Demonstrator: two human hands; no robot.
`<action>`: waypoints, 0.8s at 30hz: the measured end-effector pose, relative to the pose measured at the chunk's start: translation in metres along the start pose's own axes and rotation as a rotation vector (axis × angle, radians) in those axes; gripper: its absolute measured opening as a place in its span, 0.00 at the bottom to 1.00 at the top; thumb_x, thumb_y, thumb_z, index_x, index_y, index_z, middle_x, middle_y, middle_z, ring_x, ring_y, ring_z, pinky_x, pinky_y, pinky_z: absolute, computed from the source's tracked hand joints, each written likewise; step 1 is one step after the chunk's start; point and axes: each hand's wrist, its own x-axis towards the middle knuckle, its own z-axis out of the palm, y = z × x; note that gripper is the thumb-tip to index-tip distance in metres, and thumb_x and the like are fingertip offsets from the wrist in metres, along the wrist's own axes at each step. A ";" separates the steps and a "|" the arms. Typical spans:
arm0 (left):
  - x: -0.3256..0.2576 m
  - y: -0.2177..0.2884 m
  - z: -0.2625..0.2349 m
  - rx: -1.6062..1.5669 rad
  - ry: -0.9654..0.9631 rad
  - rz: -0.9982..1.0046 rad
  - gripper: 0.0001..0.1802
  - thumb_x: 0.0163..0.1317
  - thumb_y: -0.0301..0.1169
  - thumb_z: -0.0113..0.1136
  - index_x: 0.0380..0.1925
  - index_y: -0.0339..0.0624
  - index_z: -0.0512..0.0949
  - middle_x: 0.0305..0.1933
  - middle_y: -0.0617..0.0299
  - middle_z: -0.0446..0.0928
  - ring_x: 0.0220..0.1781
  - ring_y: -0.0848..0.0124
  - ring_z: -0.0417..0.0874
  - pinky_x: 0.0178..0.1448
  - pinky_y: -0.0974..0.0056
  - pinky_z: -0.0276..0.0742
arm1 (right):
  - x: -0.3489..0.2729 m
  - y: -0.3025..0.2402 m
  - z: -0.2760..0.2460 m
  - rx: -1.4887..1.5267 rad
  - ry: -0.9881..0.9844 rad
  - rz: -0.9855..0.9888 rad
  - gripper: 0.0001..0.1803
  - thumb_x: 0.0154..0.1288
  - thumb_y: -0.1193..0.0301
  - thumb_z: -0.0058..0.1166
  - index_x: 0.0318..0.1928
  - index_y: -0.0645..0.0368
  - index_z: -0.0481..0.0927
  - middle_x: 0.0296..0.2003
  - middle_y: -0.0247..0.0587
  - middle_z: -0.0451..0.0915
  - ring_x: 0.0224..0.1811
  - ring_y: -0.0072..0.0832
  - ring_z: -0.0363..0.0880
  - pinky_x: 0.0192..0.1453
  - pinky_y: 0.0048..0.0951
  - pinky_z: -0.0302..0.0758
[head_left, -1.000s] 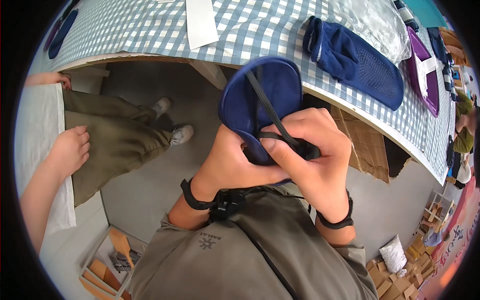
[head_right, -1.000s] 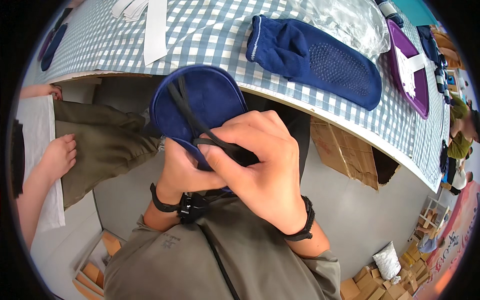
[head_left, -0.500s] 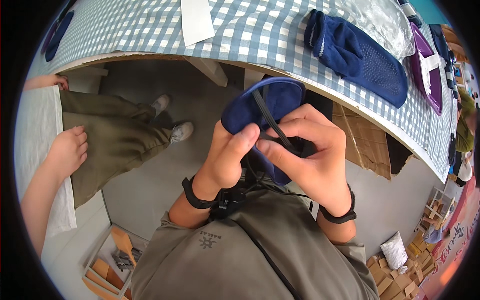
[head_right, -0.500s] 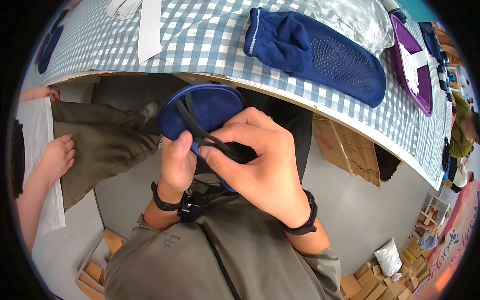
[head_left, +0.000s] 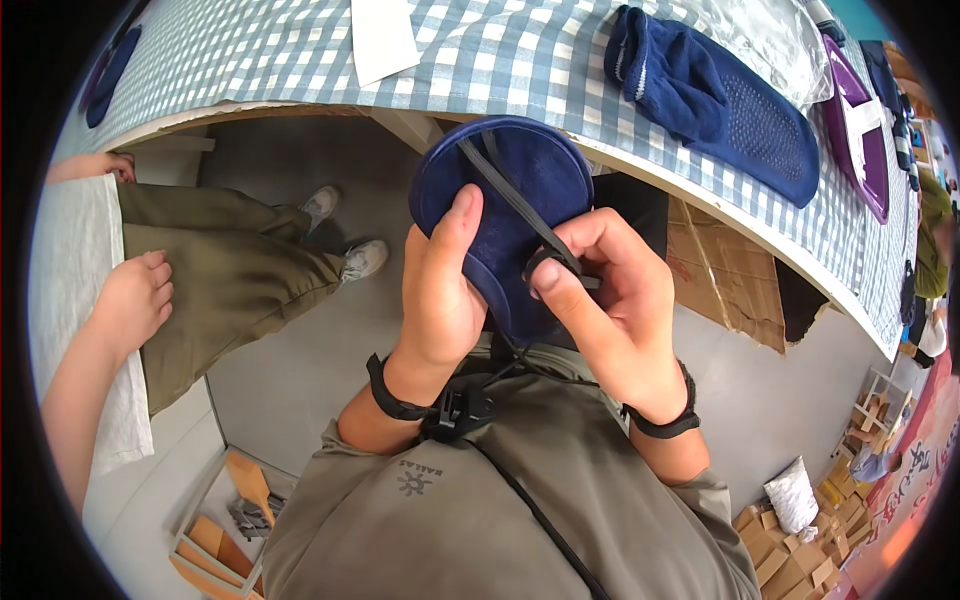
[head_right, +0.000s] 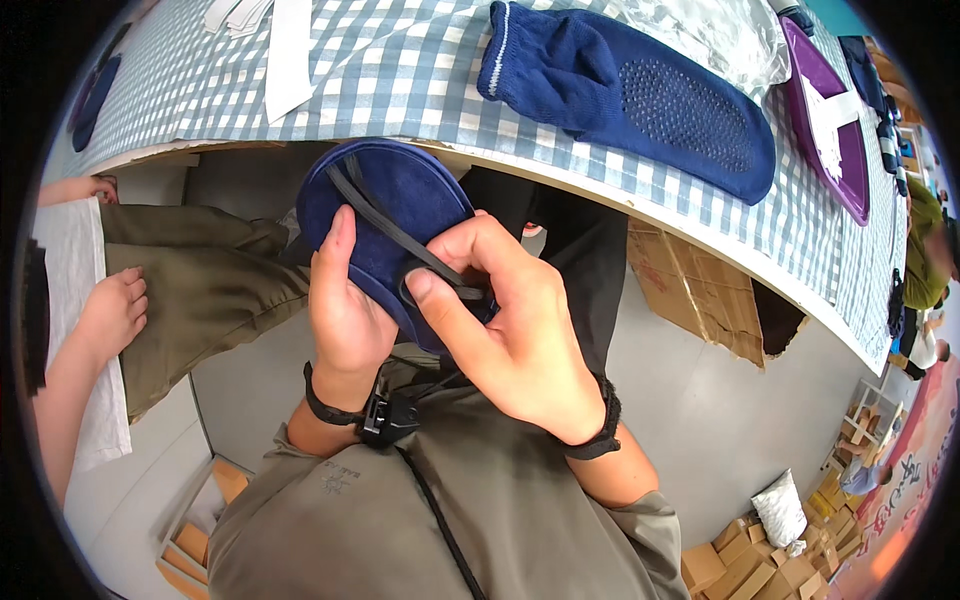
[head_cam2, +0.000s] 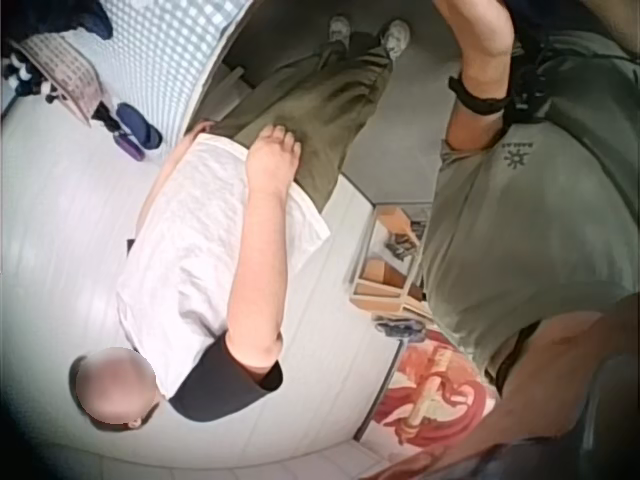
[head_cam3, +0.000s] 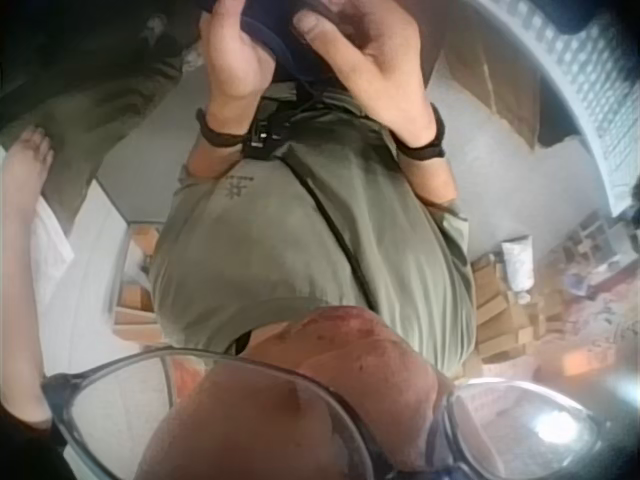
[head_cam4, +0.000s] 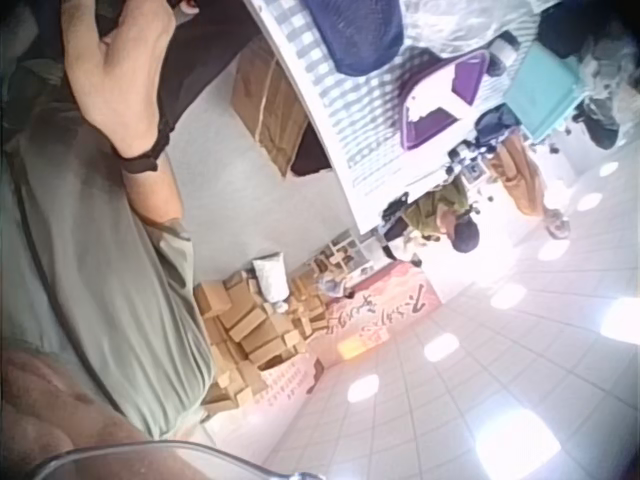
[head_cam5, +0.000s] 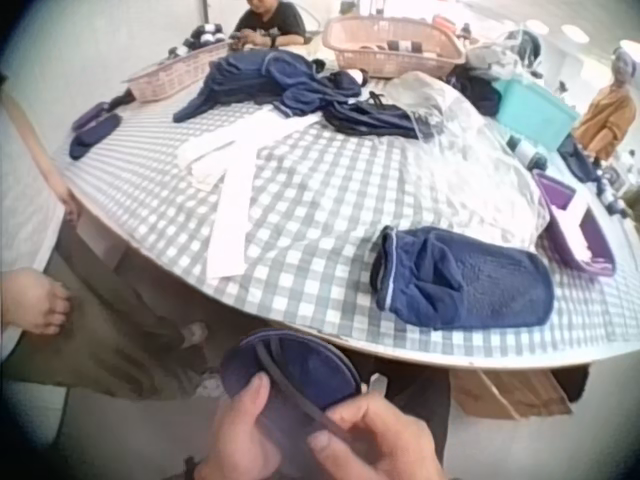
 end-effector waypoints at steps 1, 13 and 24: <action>0.001 0.001 0.001 0.002 0.001 0.000 0.24 0.77 0.40 0.42 0.56 0.28 0.75 0.50 0.52 0.83 0.49 0.65 0.85 0.56 0.61 0.79 | 0.001 0.001 -0.003 -0.060 -0.026 -0.057 0.06 0.67 0.80 0.58 0.43 0.66 0.78 0.34 0.37 0.83 0.35 0.17 0.78 0.43 0.21 0.74; 0.010 0.005 -0.003 -0.328 -0.107 -0.163 0.35 0.76 0.54 0.35 0.64 0.33 0.70 0.56 0.43 0.80 0.60 0.46 0.82 0.64 0.46 0.78 | -0.003 0.011 -0.019 -0.217 -0.153 -0.122 0.11 0.64 0.81 0.56 0.47 0.66 0.84 0.39 0.46 0.86 0.39 0.34 0.87 0.46 0.30 0.81; 0.013 0.008 -0.015 -0.470 -0.083 -0.058 0.31 0.78 0.50 0.35 0.62 0.36 0.71 0.57 0.46 0.79 0.62 0.47 0.80 0.63 0.45 0.78 | -0.012 0.022 -0.021 -0.038 -0.154 -0.143 0.20 0.59 0.85 0.50 0.53 0.67 0.81 0.36 0.45 0.83 0.36 0.31 0.84 0.46 0.31 0.80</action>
